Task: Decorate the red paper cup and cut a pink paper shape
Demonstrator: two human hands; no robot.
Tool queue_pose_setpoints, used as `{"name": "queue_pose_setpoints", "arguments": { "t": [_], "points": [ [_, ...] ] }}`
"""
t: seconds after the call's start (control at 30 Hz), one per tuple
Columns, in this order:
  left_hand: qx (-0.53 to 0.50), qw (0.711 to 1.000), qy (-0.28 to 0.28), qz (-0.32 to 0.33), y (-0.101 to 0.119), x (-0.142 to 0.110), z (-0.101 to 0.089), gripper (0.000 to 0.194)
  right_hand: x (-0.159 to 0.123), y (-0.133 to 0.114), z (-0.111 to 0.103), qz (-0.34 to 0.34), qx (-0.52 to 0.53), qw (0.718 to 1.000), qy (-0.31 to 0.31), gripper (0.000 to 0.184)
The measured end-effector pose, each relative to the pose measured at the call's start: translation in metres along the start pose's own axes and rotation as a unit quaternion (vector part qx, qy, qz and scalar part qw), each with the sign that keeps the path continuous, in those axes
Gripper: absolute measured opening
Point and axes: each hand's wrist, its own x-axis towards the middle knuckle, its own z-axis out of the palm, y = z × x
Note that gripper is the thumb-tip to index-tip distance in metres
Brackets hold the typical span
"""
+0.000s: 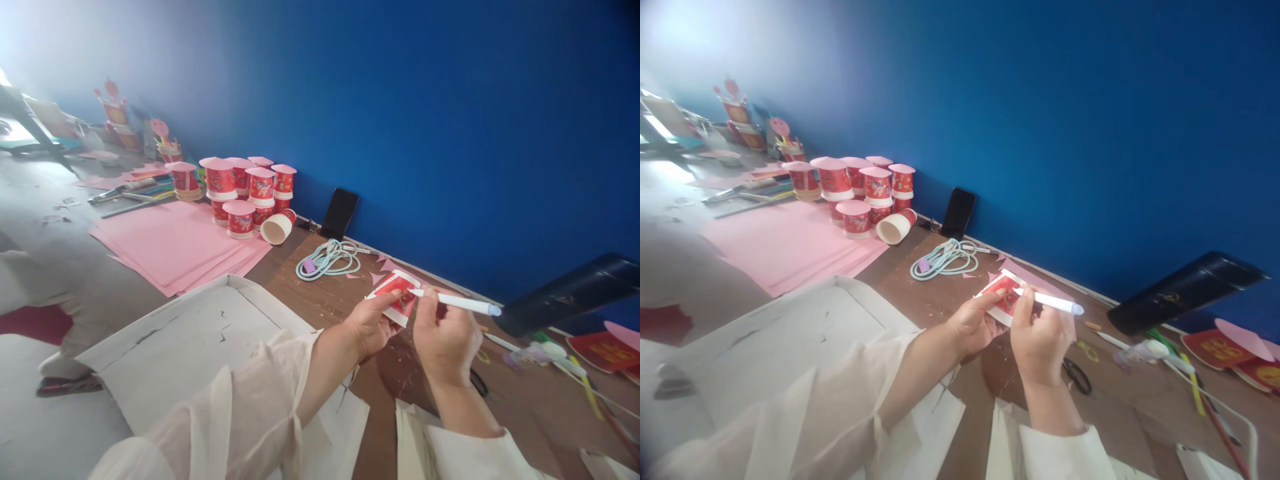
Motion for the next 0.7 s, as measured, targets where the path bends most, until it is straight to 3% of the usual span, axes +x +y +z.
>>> {"name": "queue_pose_setpoints", "arguments": {
  "t": [0.23, 0.5, 0.6, 0.7],
  "points": [
    [0.008, 1.0, 0.0, 0.011, 0.001, 0.0, 0.002, 0.026, -0.001, 0.001, 0.001, 0.008, 0.014, 1.0, 0.008, 0.036],
    [-0.007, 0.999, 0.014, 0.049, 0.0, 0.001, 0.004, 0.026, -0.004, -0.008, -0.008, 0.079, 0.159, 0.984, -0.006, 0.035],
    [-0.01, 0.998, 0.005, 0.061, -0.001, 0.001, 0.004, 0.025, -0.004, -0.009, -0.009, 0.114, 0.172, 0.978, -0.003, 0.039],
    [-0.007, 0.997, -0.015, 0.073, -0.002, 0.002, 0.002, 0.026, -0.006, -0.009, -0.008, 0.107, 0.181, 0.977, -0.018, 0.038]
  ]
}}
